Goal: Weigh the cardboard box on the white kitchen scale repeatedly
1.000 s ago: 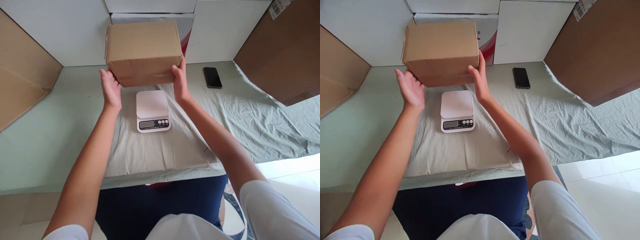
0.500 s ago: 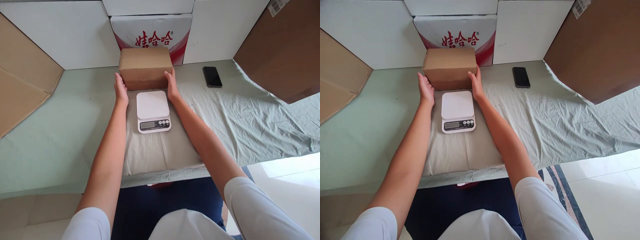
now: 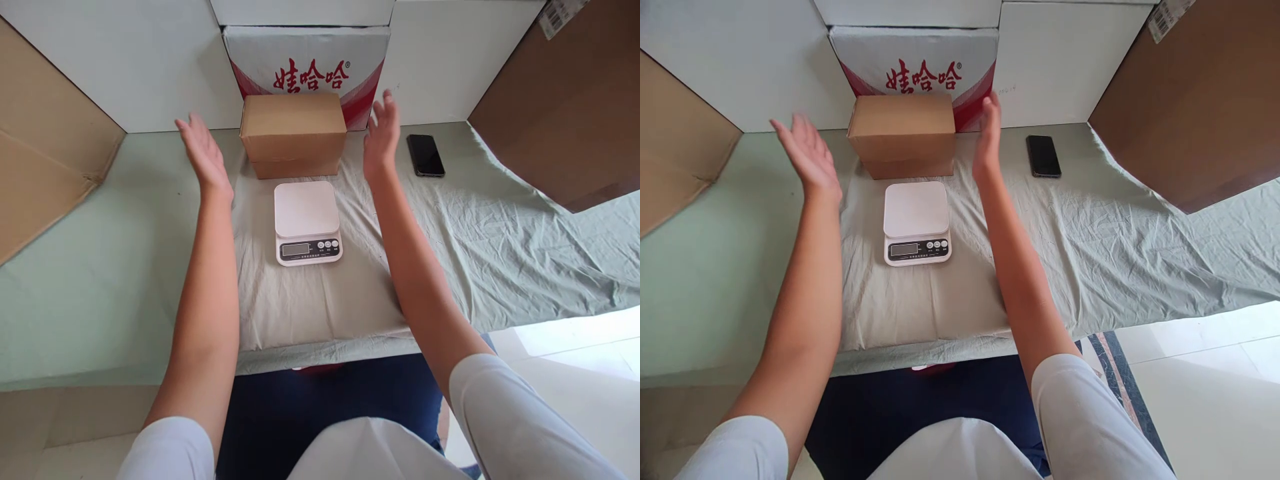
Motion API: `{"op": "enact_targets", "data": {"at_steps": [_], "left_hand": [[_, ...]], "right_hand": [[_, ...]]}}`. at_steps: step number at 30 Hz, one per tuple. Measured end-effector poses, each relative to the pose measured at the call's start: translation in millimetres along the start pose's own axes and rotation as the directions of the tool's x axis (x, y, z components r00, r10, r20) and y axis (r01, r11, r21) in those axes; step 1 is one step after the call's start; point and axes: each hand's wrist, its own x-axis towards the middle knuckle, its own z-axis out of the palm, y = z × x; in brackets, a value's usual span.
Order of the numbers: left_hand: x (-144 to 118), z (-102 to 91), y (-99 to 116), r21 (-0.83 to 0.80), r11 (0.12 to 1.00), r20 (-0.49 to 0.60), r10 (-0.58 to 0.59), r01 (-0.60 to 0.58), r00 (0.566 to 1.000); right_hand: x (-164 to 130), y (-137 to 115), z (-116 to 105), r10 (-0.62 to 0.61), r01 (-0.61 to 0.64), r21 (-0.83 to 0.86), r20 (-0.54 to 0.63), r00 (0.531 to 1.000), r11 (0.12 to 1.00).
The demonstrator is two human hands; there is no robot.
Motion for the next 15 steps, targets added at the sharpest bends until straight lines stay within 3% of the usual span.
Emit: {"op": "enact_targets", "data": {"at_steps": [4, 11, 15], "left_hand": [[3, -17.5, 0, 0.069, 0.997, 0.064, 0.017, -0.021, 0.998], [-38, 25.7, -8, 0.068, 0.991, 0.045, -0.116, 0.112, 0.992], [-43, 35.1, -7, 0.031, 0.99, 0.052, -0.14, 0.139, 0.989]], "right_hand": [[-6, -22, -22, 0.017, -0.007, 0.099, -0.098, 0.995, 0.995], [-31, 28, 4, 0.115, -0.113, 0.092, -0.012, 0.993, 0.989], [-40, 46, 16, 0.117, -0.119, 0.049, 0.043, 0.992, 0.992]]}}
